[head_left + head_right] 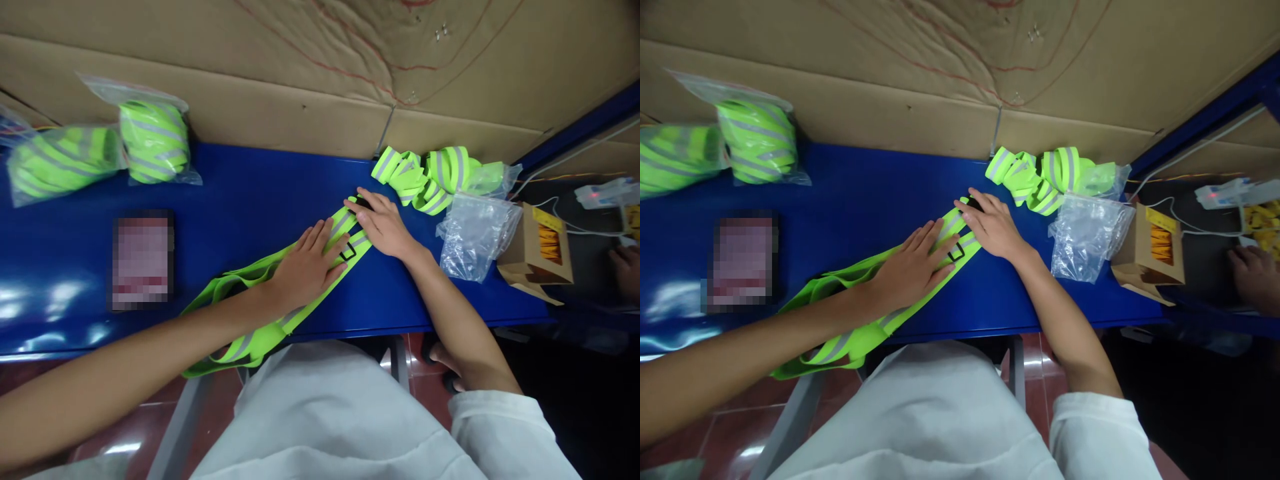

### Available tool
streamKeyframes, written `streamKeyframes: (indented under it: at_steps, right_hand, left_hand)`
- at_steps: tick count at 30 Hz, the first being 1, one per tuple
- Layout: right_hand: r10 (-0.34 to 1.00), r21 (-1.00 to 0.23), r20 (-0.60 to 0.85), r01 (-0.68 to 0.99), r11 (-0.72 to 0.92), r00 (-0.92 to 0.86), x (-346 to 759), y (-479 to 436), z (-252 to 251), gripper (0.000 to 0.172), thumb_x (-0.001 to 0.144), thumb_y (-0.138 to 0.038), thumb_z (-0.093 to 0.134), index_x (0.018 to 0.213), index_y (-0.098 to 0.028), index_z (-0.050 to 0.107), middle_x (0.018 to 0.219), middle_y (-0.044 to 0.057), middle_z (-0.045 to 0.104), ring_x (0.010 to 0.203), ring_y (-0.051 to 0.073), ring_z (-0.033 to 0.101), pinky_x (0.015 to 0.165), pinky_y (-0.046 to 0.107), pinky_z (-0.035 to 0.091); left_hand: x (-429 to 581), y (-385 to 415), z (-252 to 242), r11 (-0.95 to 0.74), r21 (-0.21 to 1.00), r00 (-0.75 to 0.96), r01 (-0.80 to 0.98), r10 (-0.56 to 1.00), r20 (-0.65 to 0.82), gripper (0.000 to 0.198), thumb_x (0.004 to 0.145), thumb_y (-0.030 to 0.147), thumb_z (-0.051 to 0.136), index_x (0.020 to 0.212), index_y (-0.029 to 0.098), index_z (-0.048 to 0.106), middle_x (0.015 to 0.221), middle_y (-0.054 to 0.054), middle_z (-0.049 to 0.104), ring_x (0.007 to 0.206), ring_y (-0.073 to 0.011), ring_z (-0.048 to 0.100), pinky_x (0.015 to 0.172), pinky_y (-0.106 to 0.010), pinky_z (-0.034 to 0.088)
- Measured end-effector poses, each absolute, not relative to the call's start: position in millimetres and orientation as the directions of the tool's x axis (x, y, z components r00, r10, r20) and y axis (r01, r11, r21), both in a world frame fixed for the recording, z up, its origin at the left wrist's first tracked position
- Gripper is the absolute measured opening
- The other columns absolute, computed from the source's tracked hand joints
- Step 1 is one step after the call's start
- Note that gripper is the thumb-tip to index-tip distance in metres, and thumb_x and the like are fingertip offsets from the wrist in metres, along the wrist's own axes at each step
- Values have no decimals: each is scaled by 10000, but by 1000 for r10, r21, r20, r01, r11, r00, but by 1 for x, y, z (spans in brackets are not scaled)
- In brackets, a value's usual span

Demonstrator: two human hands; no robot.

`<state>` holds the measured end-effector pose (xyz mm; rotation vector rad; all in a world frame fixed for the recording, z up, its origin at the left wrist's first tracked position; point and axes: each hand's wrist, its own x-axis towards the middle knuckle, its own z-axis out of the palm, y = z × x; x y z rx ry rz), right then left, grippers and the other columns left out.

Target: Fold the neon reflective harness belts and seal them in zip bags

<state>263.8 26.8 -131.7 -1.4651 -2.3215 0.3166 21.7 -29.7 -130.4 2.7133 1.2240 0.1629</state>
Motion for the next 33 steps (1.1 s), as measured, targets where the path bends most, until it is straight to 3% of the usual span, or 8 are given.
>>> streamKeyframes:
  at_steps: [3, 9, 16, 21, 24, 26, 29, 33]
  right_hand:
    - [927, -474, 202, 797, 374, -315, 262, 30, -135, 515, 1131, -452, 288, 1455, -304, 659, 1622, 85, 530, 1490, 303, 486, 1218, 565, 384]
    - [971, -507, 187, 832, 225, -149, 265, 39, -142, 619, 918, -514, 717, 1407, -147, 625, 1483, 197, 612, 1362, 393, 579, 1167, 586, 451]
    - [993, -604, 117, 792, 95, -30, 258, 28, -126, 538, 868, -380, 787, 1355, -241, 605, 1018, 63, 739, 932, 316, 710, 881, 463, 598]
    - [922, -370, 336, 874, 316, -191, 246, 18, -116, 384, 998, -237, 560, 1378, -236, 616, 1270, 117, 703, 1162, 351, 639, 1003, 499, 535]
    - [889, -189, 325, 899, 395, -322, 240, 14, -117, 387, 1058, -191, 413, 1363, -245, 647, 1364, 133, 670, 1209, 355, 595, 1032, 535, 469]
    - [870, -158, 274, 874, 460, -409, 240, 14, -118, 387, 1077, -194, 391, 1347, -246, 663, 1374, 131, 665, 1203, 337, 591, 1017, 522, 449]
    - [831, -288, 246, 782, 554, -498, 245, 16, -116, 322, 1091, -305, 478, 1326, -232, 684, 1360, 125, 657, 1211, 295, 606, 1002, 464, 450]
    - [836, -514, 234, 667, 540, -497, 252, 19, -115, 408, 1121, -439, 406, 1255, -235, 733, 1310, 110, 669, 1233, 238, 634, 1038, 402, 461]
  left_hand:
    - [22, -34, -128, -630, 167, 634, 758, 772, 34, 639, 1107, 484, 399, 1661, 166, 388, 1738, -230, 270, 1622, -401, 297, 1314, -570, 316]
    - [22, -38, -126, -616, 152, 621, 773, 784, 20, 701, 1110, 502, 359, 1672, 84, 340, 1743, -213, 269, 1627, -385, 294, 1330, -556, 290]
    - [26, -35, -130, -612, 226, 627, 758, 779, 10, 692, 1110, 488, 358, 1676, 92, 321, 1757, -239, 204, 1644, -402, 231, 1337, -594, 246]
    - [37, -28, -127, -614, 275, 644, 740, 765, -23, 648, 1114, 428, 384, 1692, 152, 285, 1753, -277, 166, 1642, -444, 197, 1310, -629, 265]
    - [44, -25, -123, -601, 258, 631, 757, 774, -51, 632, 1118, 402, 371, 1689, 145, 288, 1752, -293, 142, 1638, -469, 178, 1307, -650, 246]
    - [46, -25, -121, -588, 243, 613, 772, 789, -39, 621, 1119, 397, 356, 1674, 120, 314, 1749, -291, 162, 1638, -468, 184, 1314, -638, 244]
    - [46, -26, -118, -569, 242, 588, 786, 809, -9, 599, 1117, 397, 347, 1631, 91, 377, 1724, -291, 246, 1626, -467, 234, 1308, -622, 278]
    - [45, -27, -110, -562, 221, 579, 797, 815, -16, 602, 1103, 419, 386, 1549, 19, 444, 1631, -325, 383, 1583, -475, 328, 1273, -590, 358]
